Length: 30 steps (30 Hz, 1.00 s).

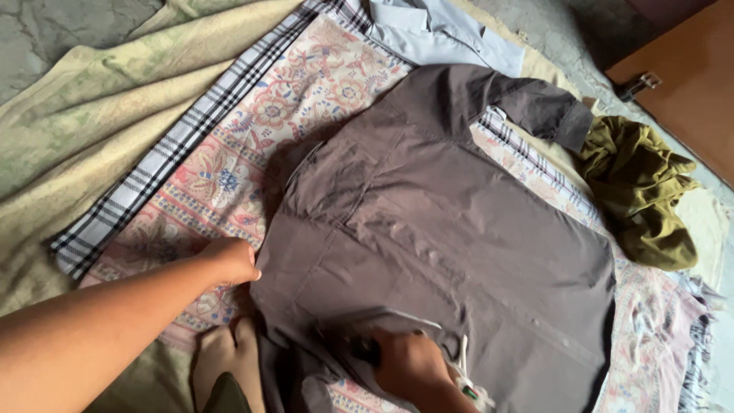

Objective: The person irons a gray shirt laid flat on a patterned cloth, smoothing the fabric with one hand while moving the iron with the other. After finishing the shirt, the person picks up a mustard-colored shirt and begins to unfold and smooth it out.

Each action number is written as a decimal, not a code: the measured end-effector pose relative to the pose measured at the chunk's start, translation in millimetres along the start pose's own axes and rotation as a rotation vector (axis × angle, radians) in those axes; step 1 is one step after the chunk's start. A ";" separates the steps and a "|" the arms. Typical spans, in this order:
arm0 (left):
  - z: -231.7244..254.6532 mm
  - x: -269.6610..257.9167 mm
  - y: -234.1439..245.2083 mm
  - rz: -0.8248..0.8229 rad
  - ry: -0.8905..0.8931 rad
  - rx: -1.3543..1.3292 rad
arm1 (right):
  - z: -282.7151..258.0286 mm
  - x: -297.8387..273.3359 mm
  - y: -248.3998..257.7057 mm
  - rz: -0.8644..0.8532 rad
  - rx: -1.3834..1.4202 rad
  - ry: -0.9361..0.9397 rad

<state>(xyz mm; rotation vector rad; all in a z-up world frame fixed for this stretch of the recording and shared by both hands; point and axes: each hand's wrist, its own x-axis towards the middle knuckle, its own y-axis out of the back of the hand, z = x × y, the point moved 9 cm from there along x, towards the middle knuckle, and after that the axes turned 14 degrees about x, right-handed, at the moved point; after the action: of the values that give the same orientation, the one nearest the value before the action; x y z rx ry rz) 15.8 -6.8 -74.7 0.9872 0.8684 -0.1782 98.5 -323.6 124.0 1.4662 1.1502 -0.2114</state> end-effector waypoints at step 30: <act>-3.2 -8.4 7.0 -0.133 -0.112 -0.217 | 47.7 -17.0 -22.6 0.033 -0.035 0.037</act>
<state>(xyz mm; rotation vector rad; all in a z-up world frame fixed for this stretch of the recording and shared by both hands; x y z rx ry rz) 12.0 -2.3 -65.0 0.7109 0.8322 -0.2453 96.0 -376.4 107.6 1.4621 1.1528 -0.1415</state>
